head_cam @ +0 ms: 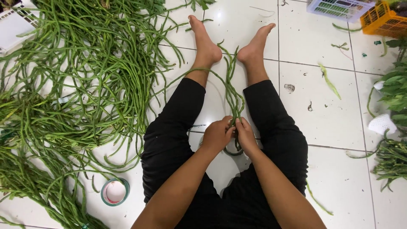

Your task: The person is sitting on the floor, organizing long beans into bundles and securing them with green tape.

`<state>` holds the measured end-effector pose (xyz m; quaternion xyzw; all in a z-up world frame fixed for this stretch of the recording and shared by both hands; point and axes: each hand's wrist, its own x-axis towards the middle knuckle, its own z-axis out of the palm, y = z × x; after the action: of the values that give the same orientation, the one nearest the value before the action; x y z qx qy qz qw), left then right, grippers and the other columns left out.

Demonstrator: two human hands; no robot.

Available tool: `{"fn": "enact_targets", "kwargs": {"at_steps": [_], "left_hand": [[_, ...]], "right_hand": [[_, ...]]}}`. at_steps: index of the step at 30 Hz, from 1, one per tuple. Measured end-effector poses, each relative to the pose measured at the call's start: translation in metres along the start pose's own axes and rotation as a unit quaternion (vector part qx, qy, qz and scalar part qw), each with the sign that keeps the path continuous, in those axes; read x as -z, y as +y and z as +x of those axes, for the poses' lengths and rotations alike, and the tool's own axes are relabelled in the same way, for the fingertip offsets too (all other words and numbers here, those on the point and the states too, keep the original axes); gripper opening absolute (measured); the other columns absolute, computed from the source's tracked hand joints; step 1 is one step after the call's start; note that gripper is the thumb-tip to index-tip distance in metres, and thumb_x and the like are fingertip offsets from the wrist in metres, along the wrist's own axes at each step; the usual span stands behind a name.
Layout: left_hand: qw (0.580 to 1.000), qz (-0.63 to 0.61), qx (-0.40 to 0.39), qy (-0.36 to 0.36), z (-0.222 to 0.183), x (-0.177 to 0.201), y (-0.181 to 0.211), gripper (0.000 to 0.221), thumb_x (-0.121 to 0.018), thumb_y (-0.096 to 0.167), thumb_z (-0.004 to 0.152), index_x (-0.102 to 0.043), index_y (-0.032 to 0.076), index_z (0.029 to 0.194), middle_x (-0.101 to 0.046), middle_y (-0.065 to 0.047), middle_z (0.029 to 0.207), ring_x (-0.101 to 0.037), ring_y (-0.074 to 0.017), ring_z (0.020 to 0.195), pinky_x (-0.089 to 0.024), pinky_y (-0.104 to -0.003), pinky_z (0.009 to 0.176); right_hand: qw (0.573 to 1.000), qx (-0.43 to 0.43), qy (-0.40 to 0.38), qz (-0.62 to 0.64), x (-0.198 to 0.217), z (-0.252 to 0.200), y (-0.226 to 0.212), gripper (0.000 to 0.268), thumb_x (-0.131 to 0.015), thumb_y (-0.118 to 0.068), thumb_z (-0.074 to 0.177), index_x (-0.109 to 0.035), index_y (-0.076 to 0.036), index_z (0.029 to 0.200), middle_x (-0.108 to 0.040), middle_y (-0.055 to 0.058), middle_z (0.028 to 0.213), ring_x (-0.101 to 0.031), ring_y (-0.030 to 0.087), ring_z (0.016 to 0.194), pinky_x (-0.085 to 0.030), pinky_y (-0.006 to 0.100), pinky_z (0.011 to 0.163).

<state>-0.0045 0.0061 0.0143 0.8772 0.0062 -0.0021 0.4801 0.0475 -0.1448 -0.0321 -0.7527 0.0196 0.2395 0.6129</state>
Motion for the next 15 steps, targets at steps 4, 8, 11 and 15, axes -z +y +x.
{"fn": "enact_targets", "kwargs": {"at_steps": [4, 8, 11, 15], "left_hand": [[0.999, -0.019, -0.036, -0.036, -0.004, 0.008, 0.018, 0.039, -0.059, 0.008, 0.100, -0.058, -0.007, 0.136, -0.073, -0.027, 0.096, -0.072, -0.0375, 0.090, -0.059, -0.045, 0.077], [0.998, -0.052, -0.016, -0.031, 0.000, 0.008, 0.010, 0.038, -0.058, 0.020, 0.096, -0.068, -0.001, 0.126, -0.070, -0.017, 0.089, -0.066, -0.0303, 0.087, -0.056, -0.041, 0.078], [0.999, -0.038, -0.011, 0.021, 0.004, 0.009, 0.008, 0.032, -0.059, 0.020, 0.093, -0.076, 0.004, 0.115, -0.064, -0.015, 0.084, -0.061, -0.0282, 0.085, -0.053, -0.039, 0.079], [0.991, -0.099, -0.003, 0.095, 0.007, -0.008, -0.008, 0.029, -0.060, 0.017, 0.091, -0.079, 0.005, 0.109, -0.054, -0.012, 0.087, -0.058, -0.0291, 0.088, -0.052, -0.039, 0.080]], "right_hand": [[0.999, -0.019, -0.007, 0.037, 0.004, 0.000, 0.008, 0.039, -0.041, -0.042, 0.114, -0.065, -0.011, 0.115, -0.069, 0.008, 0.108, -0.060, 0.021, 0.102, -0.048, 0.043, 0.100], [0.999, -0.021, -0.001, 0.046, 0.005, 0.002, 0.016, 0.038, -0.044, -0.042, 0.113, -0.064, -0.009, 0.116, -0.068, 0.008, 0.104, -0.061, 0.021, 0.100, -0.050, 0.042, 0.095], [0.997, 0.000, -0.019, 0.075, -0.001, -0.008, -0.007, 0.033, -0.045, -0.037, 0.113, -0.061, -0.008, 0.112, -0.069, 0.006, 0.094, -0.063, 0.018, 0.084, -0.056, 0.039, 0.083], [0.996, 0.008, -0.027, 0.086, -0.006, -0.005, -0.008, 0.025, -0.042, -0.029, 0.114, -0.056, -0.009, 0.106, -0.061, 0.001, 0.080, -0.059, 0.013, 0.070, -0.054, 0.032, 0.069]]}}
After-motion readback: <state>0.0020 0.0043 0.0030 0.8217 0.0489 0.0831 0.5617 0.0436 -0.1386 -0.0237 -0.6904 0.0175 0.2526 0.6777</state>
